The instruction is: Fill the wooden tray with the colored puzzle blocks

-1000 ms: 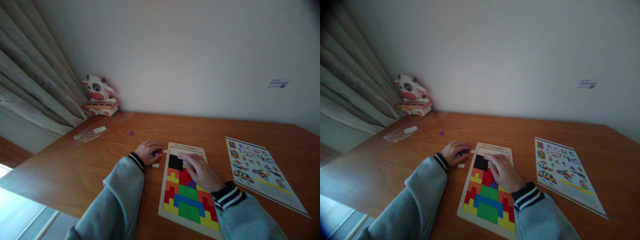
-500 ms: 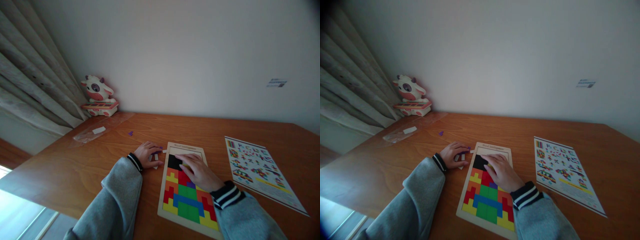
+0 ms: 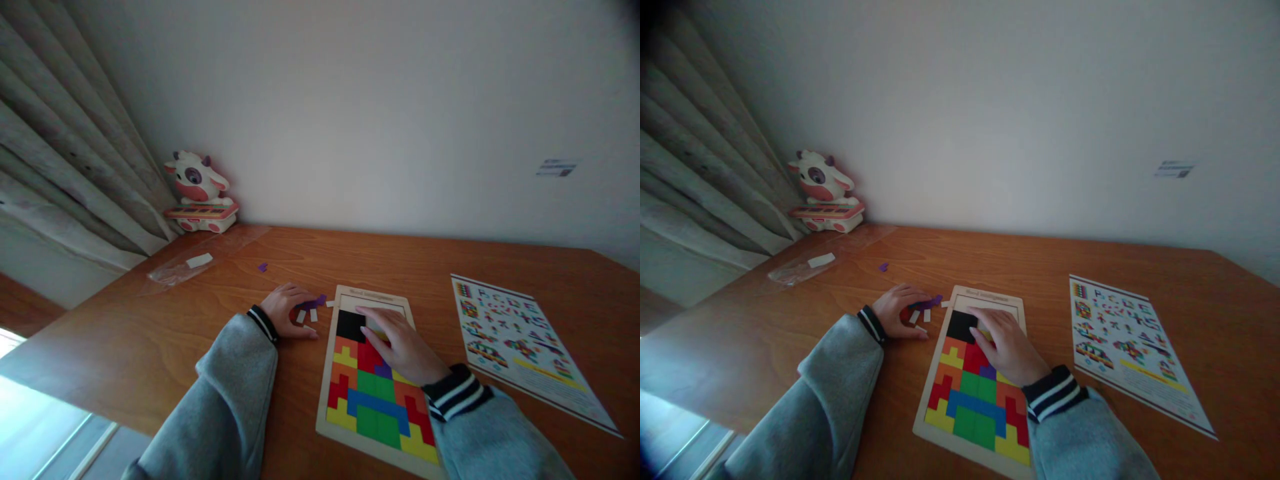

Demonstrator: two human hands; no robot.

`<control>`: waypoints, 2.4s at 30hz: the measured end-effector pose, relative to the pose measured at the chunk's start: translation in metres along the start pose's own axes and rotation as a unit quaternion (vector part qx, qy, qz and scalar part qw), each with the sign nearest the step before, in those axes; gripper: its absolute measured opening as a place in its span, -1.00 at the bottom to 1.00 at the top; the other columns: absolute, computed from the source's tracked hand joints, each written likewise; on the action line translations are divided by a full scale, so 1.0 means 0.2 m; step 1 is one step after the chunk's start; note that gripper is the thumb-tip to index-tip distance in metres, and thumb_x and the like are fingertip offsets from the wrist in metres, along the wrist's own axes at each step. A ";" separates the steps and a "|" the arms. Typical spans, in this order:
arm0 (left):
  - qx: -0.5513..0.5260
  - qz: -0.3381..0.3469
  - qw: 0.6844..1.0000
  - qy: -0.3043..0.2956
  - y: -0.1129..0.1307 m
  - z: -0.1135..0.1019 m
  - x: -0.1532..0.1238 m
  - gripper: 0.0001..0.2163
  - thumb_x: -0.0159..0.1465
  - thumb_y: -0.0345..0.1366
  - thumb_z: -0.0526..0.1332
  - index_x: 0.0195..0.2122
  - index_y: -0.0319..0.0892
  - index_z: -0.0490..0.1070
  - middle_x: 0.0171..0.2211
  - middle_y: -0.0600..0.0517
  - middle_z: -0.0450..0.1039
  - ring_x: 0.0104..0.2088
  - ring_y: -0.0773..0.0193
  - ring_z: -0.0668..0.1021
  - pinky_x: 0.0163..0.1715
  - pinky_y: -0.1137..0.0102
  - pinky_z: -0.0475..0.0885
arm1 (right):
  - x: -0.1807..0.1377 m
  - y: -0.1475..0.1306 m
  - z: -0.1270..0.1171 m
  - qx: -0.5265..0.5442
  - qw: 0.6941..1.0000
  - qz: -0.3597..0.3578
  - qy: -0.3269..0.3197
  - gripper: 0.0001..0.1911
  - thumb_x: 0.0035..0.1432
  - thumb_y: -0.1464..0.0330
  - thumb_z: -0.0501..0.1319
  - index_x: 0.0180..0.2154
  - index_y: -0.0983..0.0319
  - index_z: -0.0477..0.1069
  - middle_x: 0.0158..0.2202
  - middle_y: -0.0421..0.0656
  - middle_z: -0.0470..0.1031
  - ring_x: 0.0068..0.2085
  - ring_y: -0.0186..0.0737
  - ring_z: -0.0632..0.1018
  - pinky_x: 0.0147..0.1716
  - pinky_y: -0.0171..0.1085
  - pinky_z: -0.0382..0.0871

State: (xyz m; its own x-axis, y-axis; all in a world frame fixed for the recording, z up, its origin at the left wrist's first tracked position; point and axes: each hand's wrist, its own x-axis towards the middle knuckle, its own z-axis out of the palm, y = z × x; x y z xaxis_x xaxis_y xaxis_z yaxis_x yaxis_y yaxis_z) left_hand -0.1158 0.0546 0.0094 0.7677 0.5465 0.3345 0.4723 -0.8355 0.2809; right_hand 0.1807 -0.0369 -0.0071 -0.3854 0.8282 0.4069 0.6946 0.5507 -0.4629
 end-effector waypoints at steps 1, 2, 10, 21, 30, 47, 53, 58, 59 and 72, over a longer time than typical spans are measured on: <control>0.002 -0.005 1.000 0.001 -0.01 0.00 0.00 -0.37 0.05 0.15 0.33 0.05 -0.13 0.43 -0.06 -0.10 0.53 -0.05 0.05 0.53 0.02 0.18 0.39 | 0.00 0.00 0.00 0.000 1.000 0.000 0.001 -0.59 0.31 0.33 0.10 0.17 0.08 0.26 0.08 -0.09 0.48 0.09 -0.10 0.48 0.10 0.01 0.36; 0.005 -0.008 1.000 0.004 -0.01 0.01 -0.01 -0.44 0.10 0.11 0.31 0.03 -0.12 0.44 -0.07 -0.10 0.54 -0.06 0.07 0.54 0.01 0.18 0.39 | 0.00 0.00 0.00 0.000 1.000 0.001 0.001 -0.60 0.31 0.33 0.10 0.17 0.08 0.26 0.08 -0.09 0.48 0.09 -0.11 0.48 0.10 0.01 0.36; 0.000 0.000 1.000 0.017 -0.03 0.04 0.01 -0.73 0.28 -0.18 0.21 -0.03 -0.12 0.47 -0.09 -0.05 0.56 -0.11 0.18 0.57 -0.05 0.28 0.45 | 0.00 -0.01 0.00 -0.004 1.000 0.022 -0.010 -0.61 0.32 0.29 0.09 0.16 0.12 0.26 0.09 -0.08 0.46 0.11 -0.12 0.46 0.12 -0.01 0.34; 0.043 -0.023 0.997 0.053 -0.02 0.09 0.02 -0.78 0.34 -0.23 0.12 -0.14 -0.10 0.54 -0.14 -0.02 0.57 -0.16 0.20 0.57 -0.09 0.26 0.45 | 0.00 -0.02 0.00 -0.002 1.000 0.014 -0.001 -0.61 0.32 0.28 0.09 0.16 0.11 0.27 0.07 -0.06 0.48 0.08 -0.10 0.49 0.09 0.02 0.38; 0.135 -0.146 0.976 0.086 -0.05 0.12 0.01 -0.70 0.35 -0.15 0.10 -0.07 -0.15 0.52 -0.05 -0.12 0.50 -0.06 0.04 0.46 -0.01 0.10 0.38 | 0.00 -0.01 0.00 -0.002 1.000 0.018 -0.002 -0.62 0.30 0.29 0.11 0.14 0.12 0.29 0.08 -0.07 0.48 0.09 -0.10 0.48 0.09 0.00 0.38; 0.027 -0.104 0.990 0.088 -0.09 0.19 0.11 -0.77 0.34 -0.15 0.17 -0.12 -0.07 0.57 -0.08 -0.02 0.56 -0.05 0.15 0.56 0.02 0.21 0.44 | 0.00 -0.02 0.00 -0.005 1.000 0.011 0.004 -0.62 0.30 0.30 0.11 0.14 0.12 0.29 0.07 -0.07 0.48 0.09 -0.10 0.48 0.09 0.01 0.38; 0.011 -0.123 0.988 0.089 -0.09 0.19 0.11 -0.75 0.26 -0.08 0.25 -0.16 -0.10 0.58 -0.08 -0.03 0.57 -0.05 0.15 0.58 0.01 0.25 0.47 | 0.00 -0.03 -0.01 -0.006 1.000 0.010 0.006 -0.62 0.29 0.32 0.11 0.14 0.12 0.29 0.07 -0.06 0.48 0.08 -0.09 0.48 0.09 0.02 0.38; -0.024 -0.140 0.986 0.091 -0.09 0.19 0.10 -0.79 0.26 -0.11 0.26 -0.21 -0.10 0.58 -0.13 0.01 0.59 -0.07 0.21 0.60 -0.02 0.32 0.49 | 0.00 -0.02 0.00 -0.008 1.000 0.011 -0.001 -0.62 0.31 0.32 0.10 0.14 0.13 0.27 0.08 -0.06 0.47 0.10 -0.10 0.47 0.10 0.02 0.37; -0.026 -0.138 0.986 0.092 -0.09 0.19 0.10 -0.79 0.27 -0.11 0.25 -0.21 -0.10 0.58 -0.14 0.02 0.60 -0.07 0.21 0.60 -0.02 0.31 0.49 | 0.00 -0.02 0.00 -0.008 1.000 0.010 -0.002 -0.62 0.31 0.33 0.10 0.15 0.13 0.26 0.08 -0.06 0.47 0.10 -0.11 0.46 0.10 0.01 0.36; -0.017 -0.108 0.985 0.132 -0.08 0.19 0.11 -0.75 0.23 -0.19 0.26 -0.11 -0.16 0.51 -0.07 -0.07 0.52 -0.05 0.16 0.56 0.01 0.27 0.47 | 0.00 -0.02 0.00 -0.010 1.000 0.009 -0.001 -0.62 0.31 0.32 0.11 0.14 0.13 0.27 0.06 -0.06 0.47 0.08 -0.10 0.47 0.10 0.02 0.37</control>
State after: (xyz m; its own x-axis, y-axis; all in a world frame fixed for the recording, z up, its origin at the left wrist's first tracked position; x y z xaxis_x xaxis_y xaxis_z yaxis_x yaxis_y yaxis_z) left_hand -0.0902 0.0770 -0.0219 0.5086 0.7113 0.4851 0.5938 -0.6978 0.4007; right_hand 0.1774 -0.0392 -0.0053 -0.3746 0.8382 0.3963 0.7130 0.5337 -0.4547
